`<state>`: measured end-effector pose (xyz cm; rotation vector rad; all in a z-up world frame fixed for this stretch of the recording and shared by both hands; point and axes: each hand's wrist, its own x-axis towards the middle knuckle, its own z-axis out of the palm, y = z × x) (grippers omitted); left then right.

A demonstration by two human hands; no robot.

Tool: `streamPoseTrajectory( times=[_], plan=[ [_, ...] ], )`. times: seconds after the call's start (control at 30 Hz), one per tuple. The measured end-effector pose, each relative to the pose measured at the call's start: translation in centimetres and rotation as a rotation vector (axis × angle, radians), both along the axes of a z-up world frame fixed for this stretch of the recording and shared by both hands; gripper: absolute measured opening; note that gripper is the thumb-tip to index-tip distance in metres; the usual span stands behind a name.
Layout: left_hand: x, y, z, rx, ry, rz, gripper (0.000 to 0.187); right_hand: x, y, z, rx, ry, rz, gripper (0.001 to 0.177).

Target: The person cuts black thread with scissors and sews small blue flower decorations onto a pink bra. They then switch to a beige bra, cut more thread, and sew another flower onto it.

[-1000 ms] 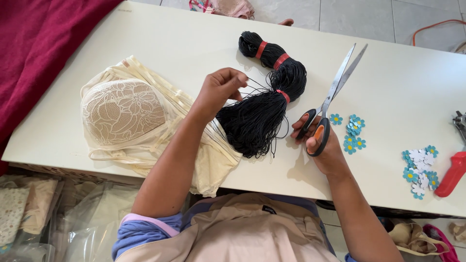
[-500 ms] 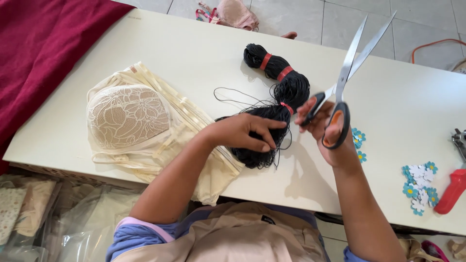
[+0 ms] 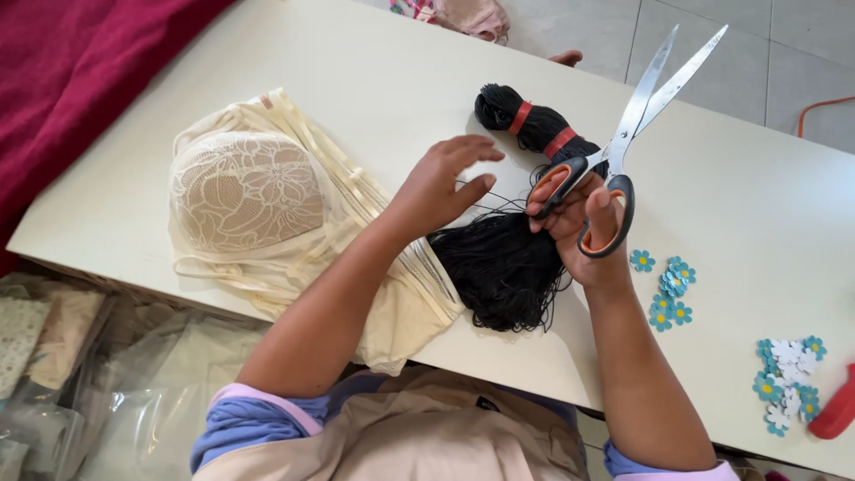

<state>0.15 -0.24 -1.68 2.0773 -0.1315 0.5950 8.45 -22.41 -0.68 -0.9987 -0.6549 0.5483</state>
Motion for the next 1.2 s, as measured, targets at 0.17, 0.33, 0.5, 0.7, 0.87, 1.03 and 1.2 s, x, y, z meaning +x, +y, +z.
streamPoseTrajectory(
  times=[0.17, 0.33, 0.5, 0.7, 0.87, 1.03, 1.2],
  plan=[
    [1.0, -1.2, -2.5, 0.356, 0.163, 0.034, 0.018, -0.3, -0.1, 0.2, 0.002, -0.022, 0.026, 0.058],
    [0.5, -1.8, -0.4, 0.200, 0.197, 0.122, 0.021, -0.2, -0.2, -0.1, 0.036, -0.042, 0.041, 0.057],
    [-0.6, -2.4, 4.1, 0.492, 0.314, 0.060, 0.029, -0.5, -0.3, 0.2, 0.029, -0.033, 0.030, 0.055],
    [0.6, -0.4, 2.8, 1.004, 0.386, 0.067, 0.031, -0.3, -0.4, 0.4, 0.003, -0.066, 0.019, 0.057],
    [1.6, -1.0, 4.3, 0.916, 0.084, 0.063, 0.023, -1.5, -0.2, 1.4, 0.011, -0.090, -0.029, 0.051],
    [1.6, -3.7, 5.4, 0.596, -0.129, 0.133, 0.019, -2.2, -1.1, 3.5, -0.031, -0.187, -0.256, 0.028],
    [2.0, -4.8, 4.7, 0.348, 0.003, 0.044, 0.021, -0.3, -2.3, 2.5, -0.324, -0.355, -0.447, 0.059]
  ],
)
